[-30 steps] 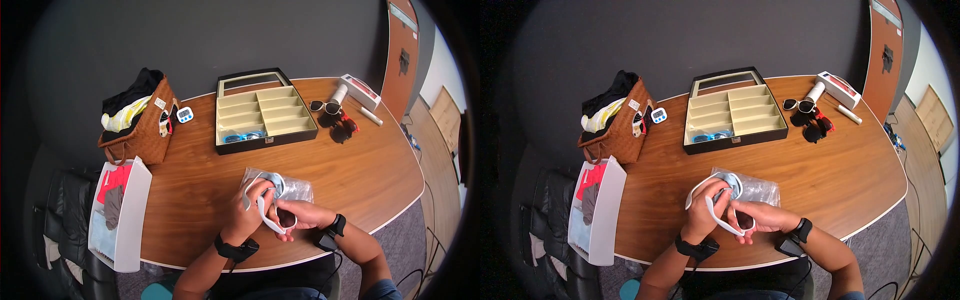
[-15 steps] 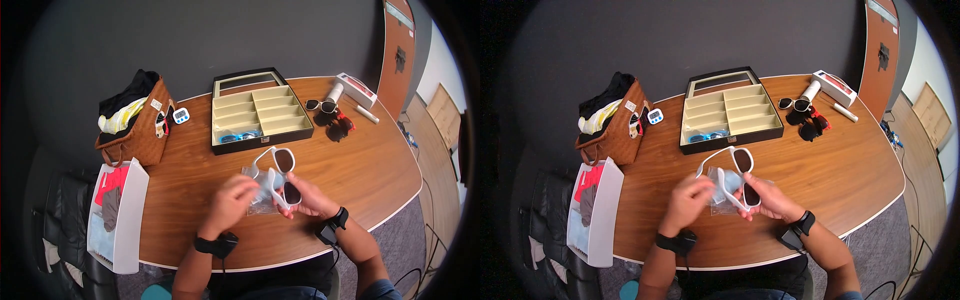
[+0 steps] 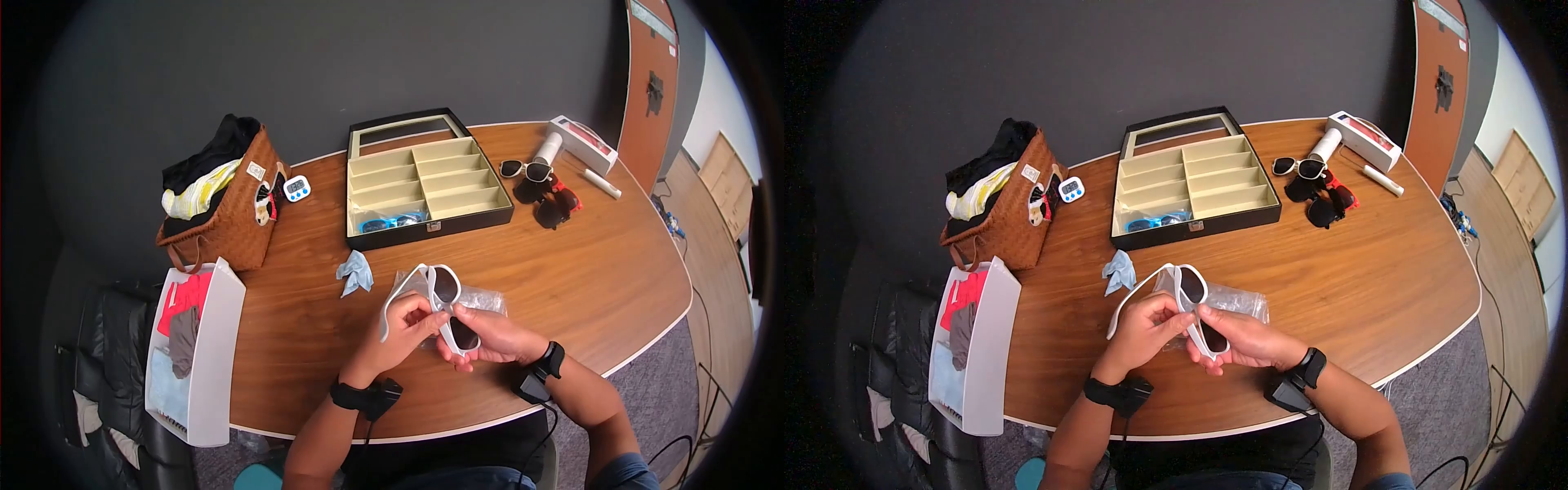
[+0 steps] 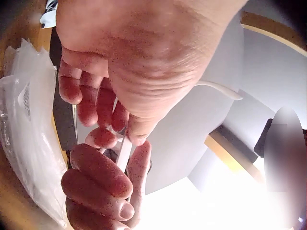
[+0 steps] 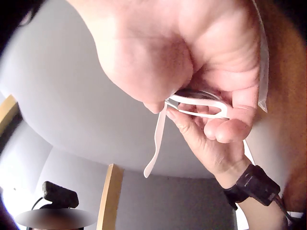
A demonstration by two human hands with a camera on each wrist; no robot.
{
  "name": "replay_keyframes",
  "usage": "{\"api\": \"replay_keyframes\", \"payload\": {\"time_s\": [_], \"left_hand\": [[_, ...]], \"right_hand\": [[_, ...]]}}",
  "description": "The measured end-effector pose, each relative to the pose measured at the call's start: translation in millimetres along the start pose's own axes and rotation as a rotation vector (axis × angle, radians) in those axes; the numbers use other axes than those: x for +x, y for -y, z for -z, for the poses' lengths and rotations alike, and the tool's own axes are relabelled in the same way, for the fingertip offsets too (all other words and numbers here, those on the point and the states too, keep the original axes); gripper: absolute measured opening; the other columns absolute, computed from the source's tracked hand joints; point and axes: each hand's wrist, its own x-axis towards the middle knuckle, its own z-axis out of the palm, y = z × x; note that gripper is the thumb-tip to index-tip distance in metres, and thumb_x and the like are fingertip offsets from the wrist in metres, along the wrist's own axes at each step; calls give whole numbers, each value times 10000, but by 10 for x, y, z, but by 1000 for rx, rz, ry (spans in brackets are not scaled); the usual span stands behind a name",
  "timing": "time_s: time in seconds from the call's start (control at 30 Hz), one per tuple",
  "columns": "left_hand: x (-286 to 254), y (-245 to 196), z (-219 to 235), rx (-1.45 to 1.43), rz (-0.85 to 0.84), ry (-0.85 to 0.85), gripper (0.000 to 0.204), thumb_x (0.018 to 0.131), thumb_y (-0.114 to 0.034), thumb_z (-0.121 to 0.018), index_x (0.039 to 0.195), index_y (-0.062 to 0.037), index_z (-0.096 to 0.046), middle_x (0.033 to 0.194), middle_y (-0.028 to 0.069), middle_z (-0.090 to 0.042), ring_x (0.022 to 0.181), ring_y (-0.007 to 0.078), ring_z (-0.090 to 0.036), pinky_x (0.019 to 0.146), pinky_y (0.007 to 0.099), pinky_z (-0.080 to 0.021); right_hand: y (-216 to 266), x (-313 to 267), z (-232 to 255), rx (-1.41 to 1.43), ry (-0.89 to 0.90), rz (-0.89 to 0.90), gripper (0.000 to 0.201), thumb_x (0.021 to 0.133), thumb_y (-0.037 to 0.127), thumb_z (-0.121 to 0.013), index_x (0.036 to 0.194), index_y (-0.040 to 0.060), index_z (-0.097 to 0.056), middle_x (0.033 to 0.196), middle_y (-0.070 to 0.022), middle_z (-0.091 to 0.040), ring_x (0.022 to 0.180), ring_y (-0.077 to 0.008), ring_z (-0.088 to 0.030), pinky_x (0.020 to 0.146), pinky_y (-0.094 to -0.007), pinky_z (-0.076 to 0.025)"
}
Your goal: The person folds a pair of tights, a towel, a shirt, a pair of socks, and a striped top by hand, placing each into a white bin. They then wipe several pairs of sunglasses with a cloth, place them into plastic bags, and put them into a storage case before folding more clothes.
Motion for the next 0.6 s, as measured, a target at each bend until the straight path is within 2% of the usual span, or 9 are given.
{"api": "replay_keyframes", "payload": {"time_s": [0.03, 0.07, 0.23, 0.3, 0.37, 0.43, 0.5, 0.57, 0.6], "left_hand": [[3, -10, -5, -106, 65, -5, 126, 896, -99, -695, 877, -15, -603, 805, 14, -588, 764, 81, -580, 700, 241, -488], [-4, 70, 5, -24, 39, -22, 116, 934, -105, -646, 868, -22, -597, 746, 18, -588, 715, 85, -573, 679, 242, -485], [-40, 129, 295, -322, 58, -98, 264, 1016, -273, -529, 930, -29, -581, 799, 9, -584, 685, 82, -536, 628, 228, -447], [-36, 165, 296, -605, -165, 2, 286, 1029, -292, -495, 950, -30, -577, 796, 2, -570, 681, 86, -533, 637, 227, -449], [-39, 163, 208, -558, -126, 29, 263, 1011, -269, -540, 936, -23, -597, 787, -3, -575, 698, 72, -526, 641, 222, -440], [-39, 80, 86, -152, -35, -63, 248, 989, -255, -589, 917, -19, -618, 769, -10, -579, 709, 55, -513, 636, 217, -428], [-18, 88, 45, -155, -35, -58, 239, 970, -247, -622, 900, -18, -634, 752, -16, -579, 706, 43, -503, 631, 209, -421], [9, 126, 39, -53, -21, -56, 240, 975, -253, -614, 907, -24, -639, 742, -21, -575, 700, 41, -502, 635, 210, -426], [38, 120, 25, -83, -40, -48, 200, 984, -197, -594, 937, -7, -635, 777, -11, -584, 698, 66, -531, 633, 215, -436]], "right_hand": [[0, 1, 1, 2, 4, 1, 481, 1039, 491, -300, 1123, 68, -513, 889, -101, -630, 705, -156, -596, 597, -297, -504], [-1, -6, -2, -13, 3, 1, 488, 1041, 488, -300, 1137, 60, -514, 882, -95, -620, 703, -152, -581, 592, -295, -495], [47, -40, -34, 36, -55, 58, 531, 1047, 479, -296, 1202, 21, -516, 844, -68, -579, 658, -141, -493, 566, -284, -445], [39, -50, 12, -35, -62, 0, 547, 1045, 493, -291, 1214, 28, -522, 847, -64, -579, 650, -132, -480, 561, -276, -434], [58, -69, -36, -82, -85, -33, 560, 1041, 510, -290, 1215, 38, -534, 855, -59, -585, 640, -111, -464, 551, -248, -415], [60, -58, -46, -147, 23, 26, 561, 1039, 518, -291, 1210, 46, -542, 868, -48, -591, 625, -92, -455, 540, -221, -396], [87, -68, -51, -139, -1, 32, 520, 1039, 493, -335, 1203, 47, -543, 845, -42, -593, 601, -79, -453, 520, -203, -377], [86, -85, 58, -174, -19, 180, 464, 1029, 458, -408, 1190, 42, -536, 805, -43, -587, 582, -79, -458, 500, -202, -370], [126, -116, 82, -36, -56, 252, 406, 1013, 416, -473, 1164, 44, -530, 767, -41, -571, 572, -79, -460, 487, -200, -364]]}}
